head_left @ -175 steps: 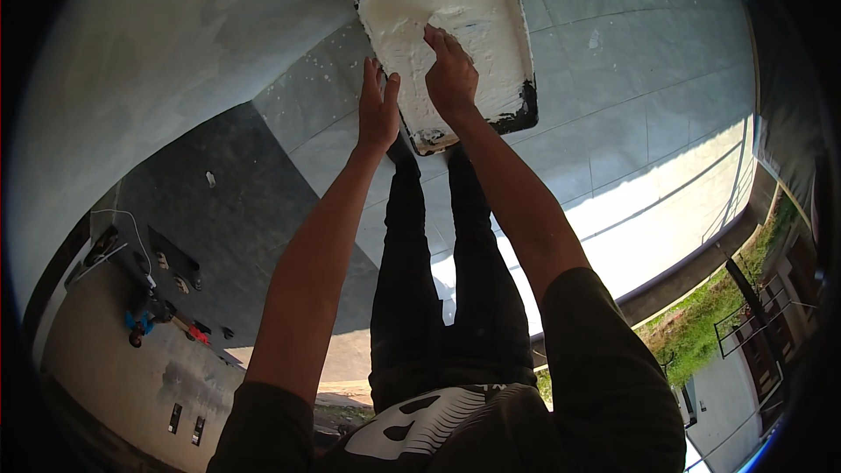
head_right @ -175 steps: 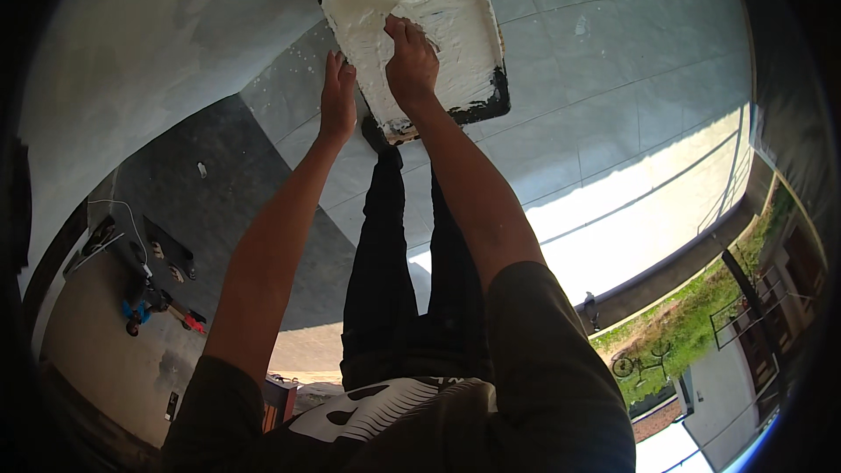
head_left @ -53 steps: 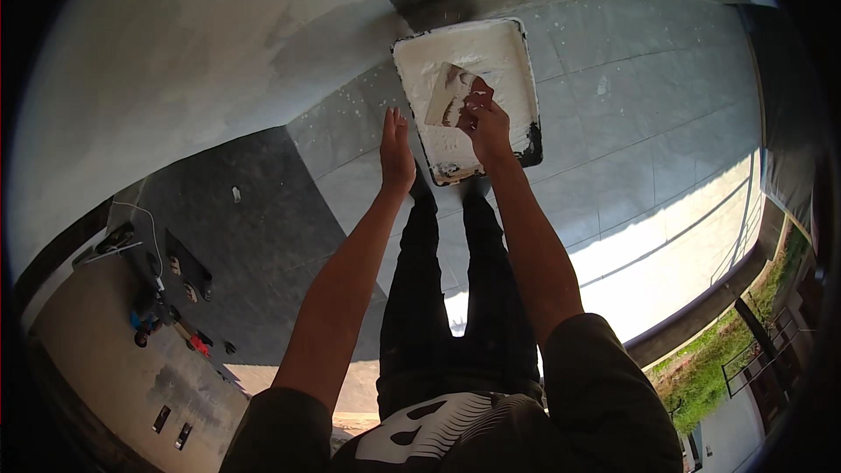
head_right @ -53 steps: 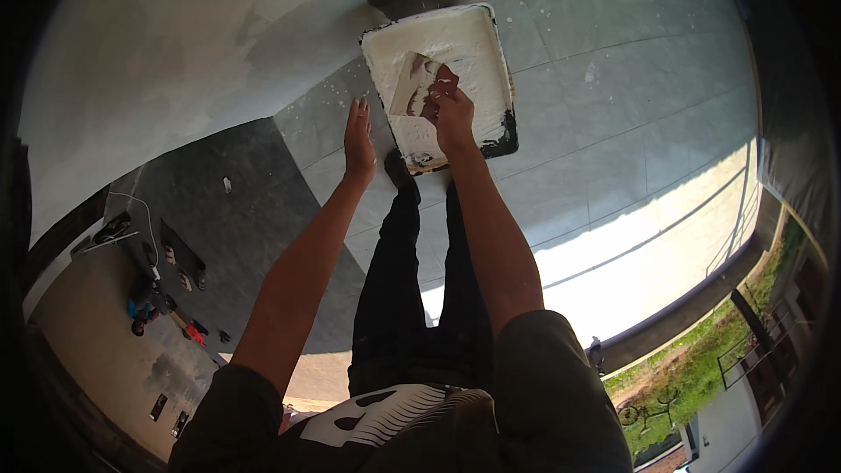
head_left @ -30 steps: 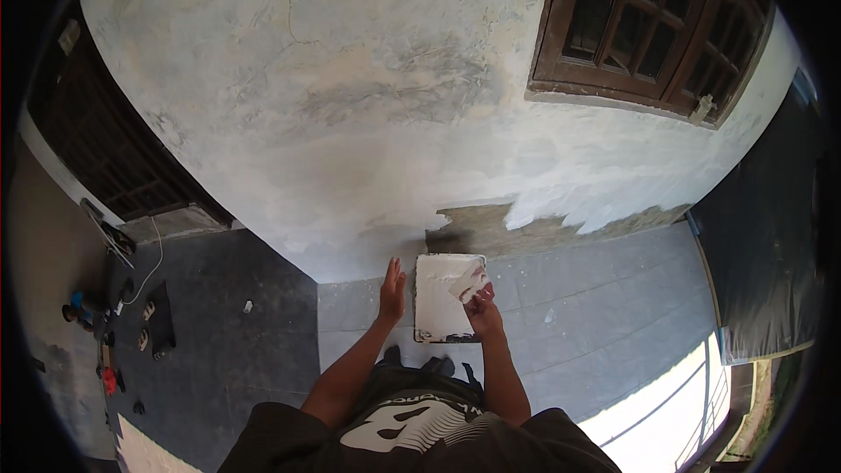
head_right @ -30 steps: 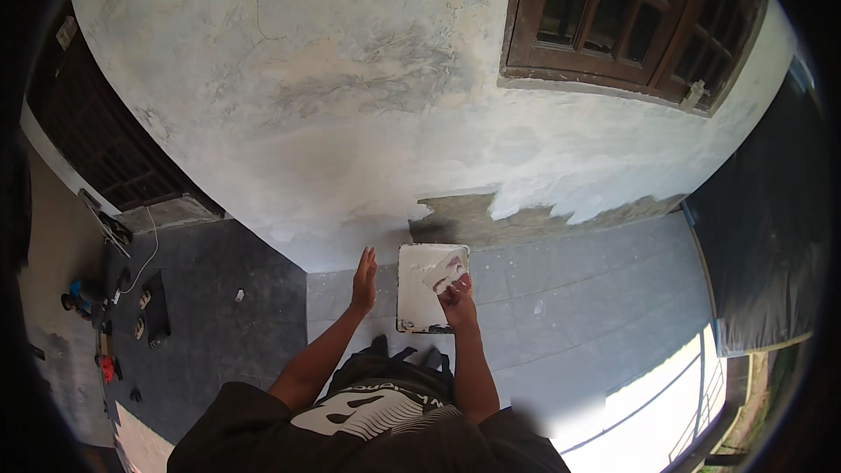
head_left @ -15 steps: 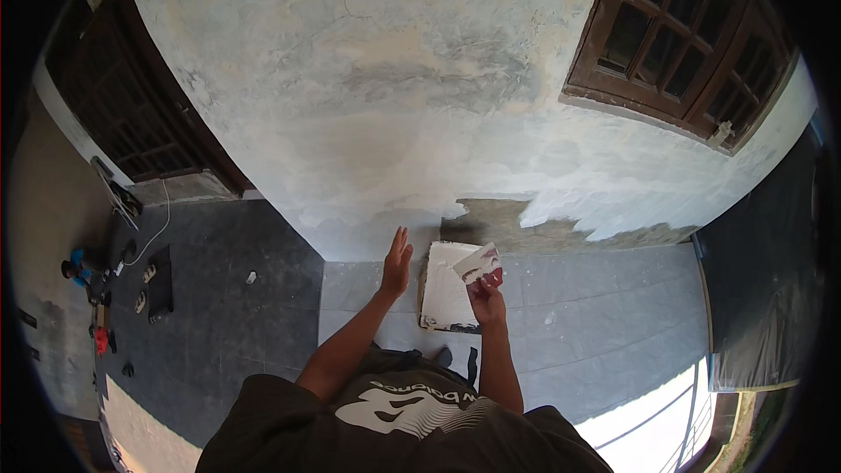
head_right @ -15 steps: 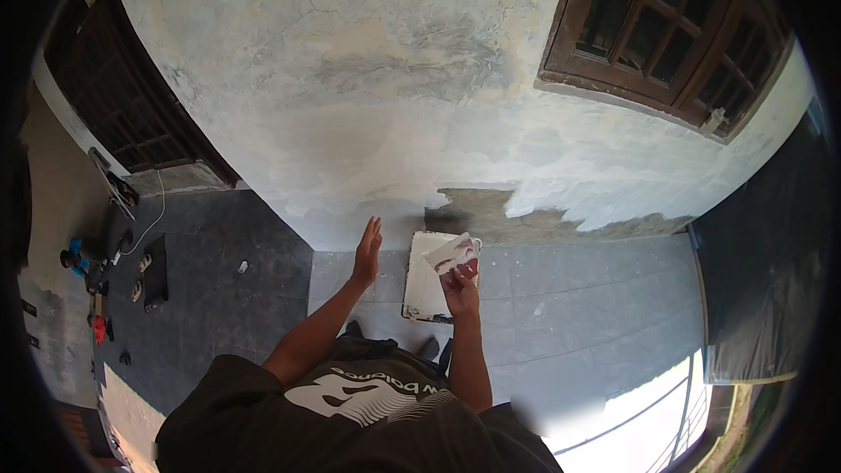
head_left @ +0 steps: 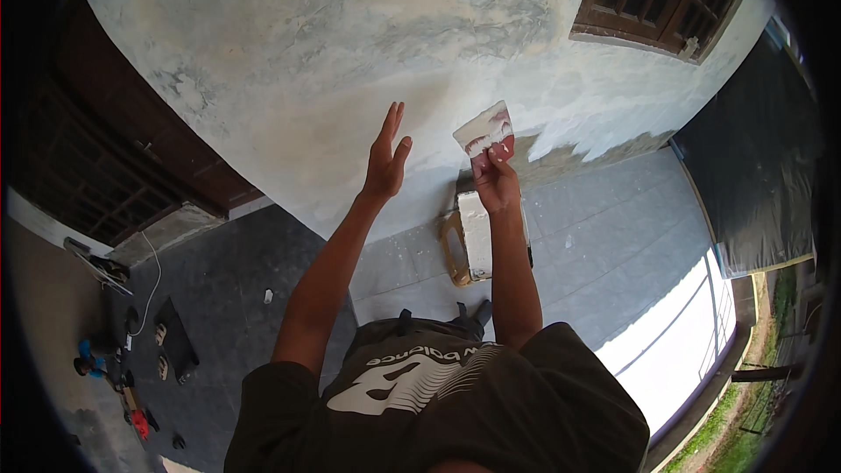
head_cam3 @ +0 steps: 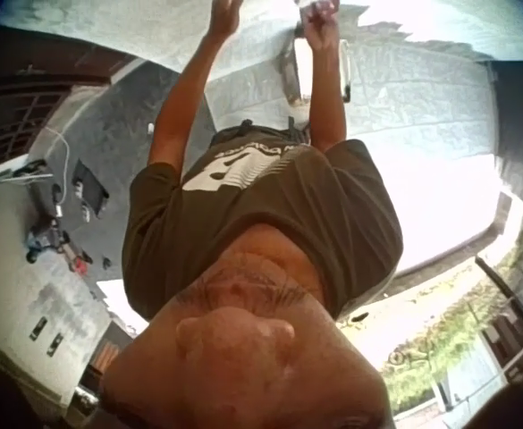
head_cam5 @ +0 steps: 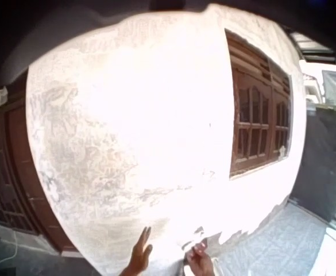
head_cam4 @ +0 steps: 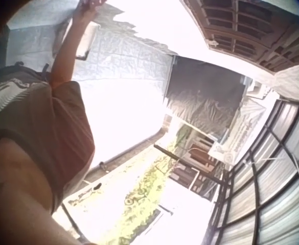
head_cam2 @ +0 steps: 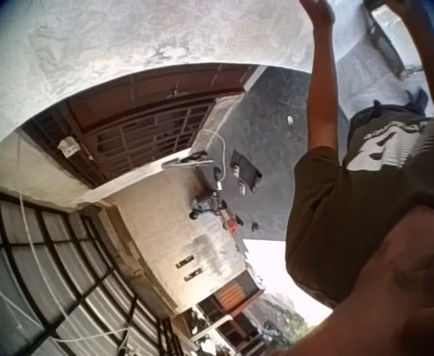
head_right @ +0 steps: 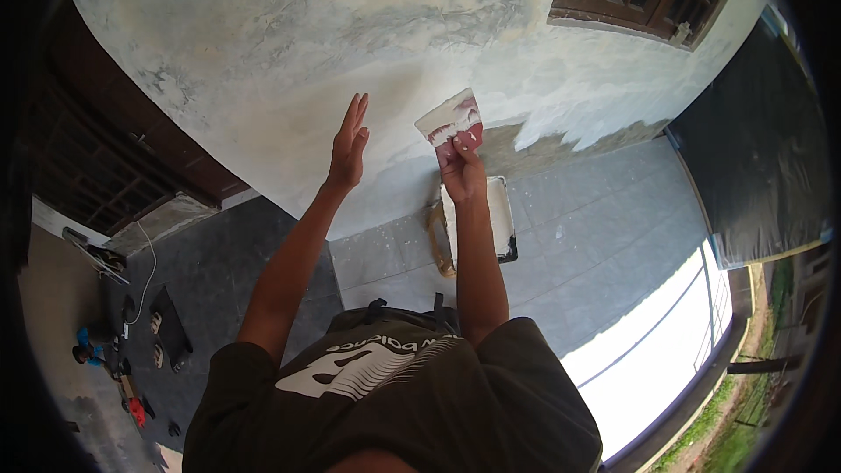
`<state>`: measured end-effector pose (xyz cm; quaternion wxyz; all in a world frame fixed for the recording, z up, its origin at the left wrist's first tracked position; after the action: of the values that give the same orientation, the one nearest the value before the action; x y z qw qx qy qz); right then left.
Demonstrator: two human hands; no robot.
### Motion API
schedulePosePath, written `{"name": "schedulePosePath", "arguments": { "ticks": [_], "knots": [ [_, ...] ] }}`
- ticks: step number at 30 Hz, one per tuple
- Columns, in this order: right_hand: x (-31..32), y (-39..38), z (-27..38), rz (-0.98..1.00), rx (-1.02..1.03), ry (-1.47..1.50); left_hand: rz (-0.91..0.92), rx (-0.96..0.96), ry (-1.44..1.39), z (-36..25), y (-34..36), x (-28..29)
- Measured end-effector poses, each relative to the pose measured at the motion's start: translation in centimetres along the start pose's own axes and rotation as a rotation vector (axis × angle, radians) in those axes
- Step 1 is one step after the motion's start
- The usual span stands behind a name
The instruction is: Applying wall putty to a wall using a putty knife.
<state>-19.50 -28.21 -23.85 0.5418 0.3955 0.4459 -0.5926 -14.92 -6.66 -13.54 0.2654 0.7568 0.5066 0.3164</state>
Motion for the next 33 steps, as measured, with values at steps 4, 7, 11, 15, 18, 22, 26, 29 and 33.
{"name": "schedulePosePath", "arguments": {
  "ticks": [4, 7, 11, 15, 18, 22, 26, 29, 33],
  "knots": [
    [-4.4, 0.1, -2.0, -0.043, 0.098, 0.045, 0.098, -0.067, 0.011, -1.3, 2.5, 3.7],
    [-5.8, 1.2, -3.1, -0.010, 0.138, 0.036, 0.185, -0.165, 0.067, -1.5, 4.5, 5.6],
    [-8.0, 2.7, -4.2, -0.015, 0.260, -0.083, 0.256, -0.295, 0.126, -2.1, 7.4, 8.1],
    [-10.8, 4.7, -3.8, -0.136, 0.422, -0.276, 0.320, -0.391, 0.205, -2.1, 10.3, 10.4],
    [-13.0, 6.8, -3.6, -0.168, 0.574, -0.328, 0.348, -0.456, 0.234, -1.9, 12.0, 12.3],
    [-15.0, 8.3, -3.8, -0.244, 0.752, -0.420, 0.371, -0.527, 0.283, -1.0, 13.4, 14.6],
    [-16.9, 8.5, -4.2, -0.465, 1.022, -0.682, 0.419, -0.636, 0.323, -0.5, 13.8, 14.8],
    [-20.5, 8.0, -5.2, -0.631, 1.197, -0.922, 0.441, -0.732, 0.318, -0.3, 14.3, 15.0],
    [-24.0, 10.2, -8.4, -0.680, 1.410, -1.181, 0.378, -0.860, 0.236, -0.9, 15.9, 15.3]
  ]
}}
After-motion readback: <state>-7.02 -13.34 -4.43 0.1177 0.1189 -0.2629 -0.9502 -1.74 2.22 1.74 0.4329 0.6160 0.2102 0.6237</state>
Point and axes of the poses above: each hand's wrist, its own y-axis towards the middle knuckle, its own x-axis out of the back of the hand, z = x × y, the point moved 7 cm from there along y, towards the middle knuckle, and after that the axes turned 14 degrees about -x, right-handed, at the moved point
